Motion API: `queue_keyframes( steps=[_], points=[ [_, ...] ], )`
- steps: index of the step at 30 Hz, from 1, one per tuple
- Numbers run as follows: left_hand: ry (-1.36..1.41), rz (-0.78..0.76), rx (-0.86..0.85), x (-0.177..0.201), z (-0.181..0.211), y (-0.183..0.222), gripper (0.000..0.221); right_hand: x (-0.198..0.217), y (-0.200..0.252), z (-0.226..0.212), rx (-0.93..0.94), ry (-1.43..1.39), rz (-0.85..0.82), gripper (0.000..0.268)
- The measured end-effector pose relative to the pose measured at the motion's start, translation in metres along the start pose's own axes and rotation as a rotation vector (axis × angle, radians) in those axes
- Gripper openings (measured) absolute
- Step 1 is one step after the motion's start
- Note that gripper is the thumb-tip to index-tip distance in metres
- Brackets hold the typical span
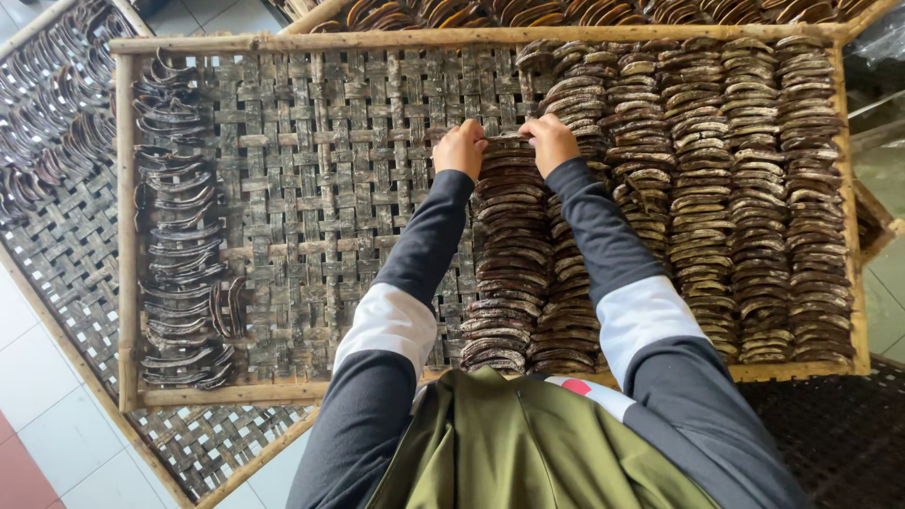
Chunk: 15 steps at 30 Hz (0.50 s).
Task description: The person sorts dried food items on woven bamboo trays by hand, moving individual pieces between trays and gathering them into small stacks.
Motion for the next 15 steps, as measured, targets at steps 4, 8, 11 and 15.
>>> queue_keyframes(
  steps=[4, 8, 11, 15],
  points=[
    [-0.069, 0.061, -0.103, -0.007, 0.000, 0.005, 0.004, -0.004, 0.005, 0.003, -0.066, -0.040, -0.033, 0.017],
    [-0.030, 0.070, -0.091, -0.006, 0.002, 0.009, 0.002, -0.001, 0.004, 0.003, 0.025, -0.010, -0.004, 0.023],
    [-0.046, 0.075, -0.066, 0.001, 0.005, 0.014, 0.005, -0.002, 0.007, 0.000, 0.037, -0.004, 0.008, 0.022],
    [-0.045, 0.087, -0.005, 0.018, 0.014, 0.020, 0.014, 0.000, 0.010, -0.006, 0.083, 0.034, 0.088, 0.018]
  ],
)
Point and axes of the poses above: each hand's wrist, its own y-axis away from the middle knuckle, its own x-axis out of the back of the hand, z = x × y, the point moved 5 cm from there along -y, towards the middle knuckle, and after that the axes turned 8 degrees about z, right-handed, at the moved point
